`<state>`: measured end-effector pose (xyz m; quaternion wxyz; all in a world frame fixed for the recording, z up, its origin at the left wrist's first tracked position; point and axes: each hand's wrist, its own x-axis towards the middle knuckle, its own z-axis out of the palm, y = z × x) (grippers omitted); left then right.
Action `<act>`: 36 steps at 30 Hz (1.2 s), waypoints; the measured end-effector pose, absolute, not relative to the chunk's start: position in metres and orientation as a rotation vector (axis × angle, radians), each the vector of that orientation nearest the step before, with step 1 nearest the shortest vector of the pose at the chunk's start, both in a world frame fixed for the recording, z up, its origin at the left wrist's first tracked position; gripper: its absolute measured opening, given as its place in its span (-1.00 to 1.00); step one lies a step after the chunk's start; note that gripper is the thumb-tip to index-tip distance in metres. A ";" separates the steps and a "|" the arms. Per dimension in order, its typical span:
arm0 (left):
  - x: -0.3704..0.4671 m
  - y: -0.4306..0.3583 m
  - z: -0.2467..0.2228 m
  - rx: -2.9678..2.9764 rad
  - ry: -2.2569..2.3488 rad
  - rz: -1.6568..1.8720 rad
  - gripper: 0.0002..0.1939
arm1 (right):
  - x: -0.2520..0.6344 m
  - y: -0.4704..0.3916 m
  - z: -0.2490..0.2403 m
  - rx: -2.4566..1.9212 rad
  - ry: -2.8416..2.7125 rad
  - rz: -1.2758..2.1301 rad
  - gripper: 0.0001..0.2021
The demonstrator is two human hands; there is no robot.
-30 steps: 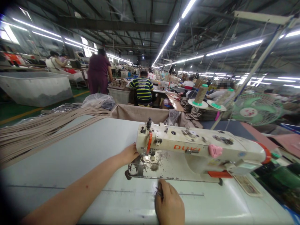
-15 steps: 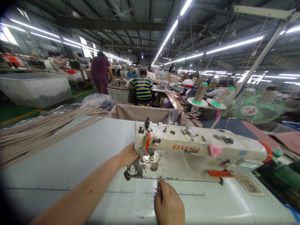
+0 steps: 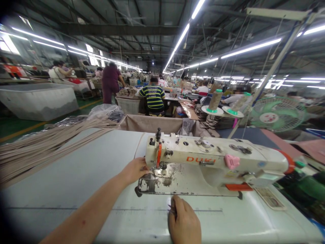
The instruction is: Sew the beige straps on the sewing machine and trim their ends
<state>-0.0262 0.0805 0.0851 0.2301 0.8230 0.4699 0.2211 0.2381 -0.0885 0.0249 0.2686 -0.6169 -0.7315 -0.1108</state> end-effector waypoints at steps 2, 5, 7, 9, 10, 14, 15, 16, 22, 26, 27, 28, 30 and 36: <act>-0.022 0.076 0.086 2.203 1.349 0.599 -0.95 | 0.238 -0.088 0.024 -1.655 -1.978 -0.303 -0.67; -0.017 0.065 0.085 2.121 1.419 0.579 -0.94 | 0.239 -0.088 0.022 -1.642 -1.991 -0.330 -0.65; -0.014 0.055 0.084 2.072 1.460 0.578 -0.94 | 0.239 -0.087 0.021 -1.637 -1.991 -0.340 -0.65; -0.011 0.044 0.084 2.030 1.494 0.587 -0.92 | 0.238 -0.087 0.021 -1.639 -1.986 -0.337 -0.65; -0.010 0.039 0.084 2.012 1.509 0.593 -0.91 | 0.238 -0.088 0.022 -1.641 -1.984 -0.331 -0.65; -0.005 0.027 0.087 1.966 1.551 0.623 -0.88 | 0.236 -0.088 0.025 -1.648 -1.980 -0.327 -0.65; -0.004 0.026 0.087 1.961 1.558 0.629 -0.87 | 0.236 -0.088 0.025 -1.652 -1.977 -0.328 -0.64; -0.002 0.024 0.088 1.959 1.563 0.633 -0.86 | 0.236 -0.088 0.025 -1.658 -1.973 -0.327 -0.64; 0.010 0.005 0.089 1.927 1.601 0.582 -0.84 | 0.233 -0.089 0.024 -1.641 -1.954 -0.338 -0.63; 0.022 -0.007 0.094 1.915 1.611 0.444 -0.79 | 0.231 -0.090 0.028 -1.638 -1.946 -0.333 -0.63; 0.024 -0.009 0.095 1.932 1.603 0.414 -0.78 | 0.231 -0.090 0.029 -1.638 -1.942 -0.330 -0.62; 0.025 -0.010 0.096 1.953 1.596 0.386 -0.76 | 0.230 -0.090 0.030 -1.638 -1.941 -0.325 -0.62; 0.025 -0.013 0.098 1.987 1.579 0.340 -0.70 | 0.229 -0.090 0.032 -1.628 -1.935 -0.326 -0.61; 0.019 -0.030 0.100 2.056 1.461 0.236 -0.42 | 0.226 -0.091 0.036 -1.565 -1.908 -0.395 -0.62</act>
